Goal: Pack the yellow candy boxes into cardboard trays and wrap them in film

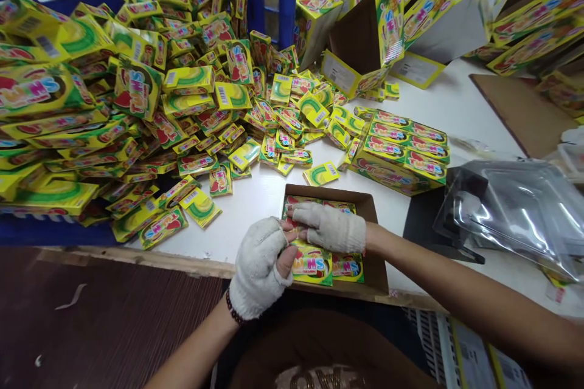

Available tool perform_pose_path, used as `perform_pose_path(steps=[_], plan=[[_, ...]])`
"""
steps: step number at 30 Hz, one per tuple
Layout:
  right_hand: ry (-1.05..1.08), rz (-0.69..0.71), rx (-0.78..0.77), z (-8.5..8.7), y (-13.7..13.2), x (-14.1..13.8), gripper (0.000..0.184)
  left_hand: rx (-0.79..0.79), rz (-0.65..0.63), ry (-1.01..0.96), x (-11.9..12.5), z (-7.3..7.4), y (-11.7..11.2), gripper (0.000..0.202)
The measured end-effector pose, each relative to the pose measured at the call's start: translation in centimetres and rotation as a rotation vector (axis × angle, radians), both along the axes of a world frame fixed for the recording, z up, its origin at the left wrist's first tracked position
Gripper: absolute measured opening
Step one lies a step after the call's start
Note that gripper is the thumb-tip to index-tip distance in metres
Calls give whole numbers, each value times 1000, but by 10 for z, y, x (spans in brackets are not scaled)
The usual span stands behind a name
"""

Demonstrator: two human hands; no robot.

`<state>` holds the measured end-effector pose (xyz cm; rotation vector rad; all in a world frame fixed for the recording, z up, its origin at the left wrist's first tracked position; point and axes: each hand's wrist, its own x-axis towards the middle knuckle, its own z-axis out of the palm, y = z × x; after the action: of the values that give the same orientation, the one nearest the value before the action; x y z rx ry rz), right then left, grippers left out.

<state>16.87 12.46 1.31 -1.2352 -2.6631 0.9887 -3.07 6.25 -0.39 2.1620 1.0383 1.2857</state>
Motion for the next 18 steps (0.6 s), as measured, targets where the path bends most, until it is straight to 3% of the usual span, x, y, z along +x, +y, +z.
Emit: perform_pose_path(steps=[3, 5, 8, 14, 18], plan=[[-3, -166, 142, 9, -17, -3, 36, -94, 110, -18, -6, -3, -3, 22], [-76, -228, 89, 14, -33, -2, 52, -167, 191, -37, -10, -4, -2, 23], [-155, -179, -34, 13, -52, -1, 67, -265, 233, -74, -13, -1, 3, 26], [-23, -183, -60, 8, -63, 5, 30, -330, 224, -67, -10, 3, 15, 29], [174, -413, -204, 19, -49, 18, 23, -311, 217, -42, -10, 7, 17, 25]])
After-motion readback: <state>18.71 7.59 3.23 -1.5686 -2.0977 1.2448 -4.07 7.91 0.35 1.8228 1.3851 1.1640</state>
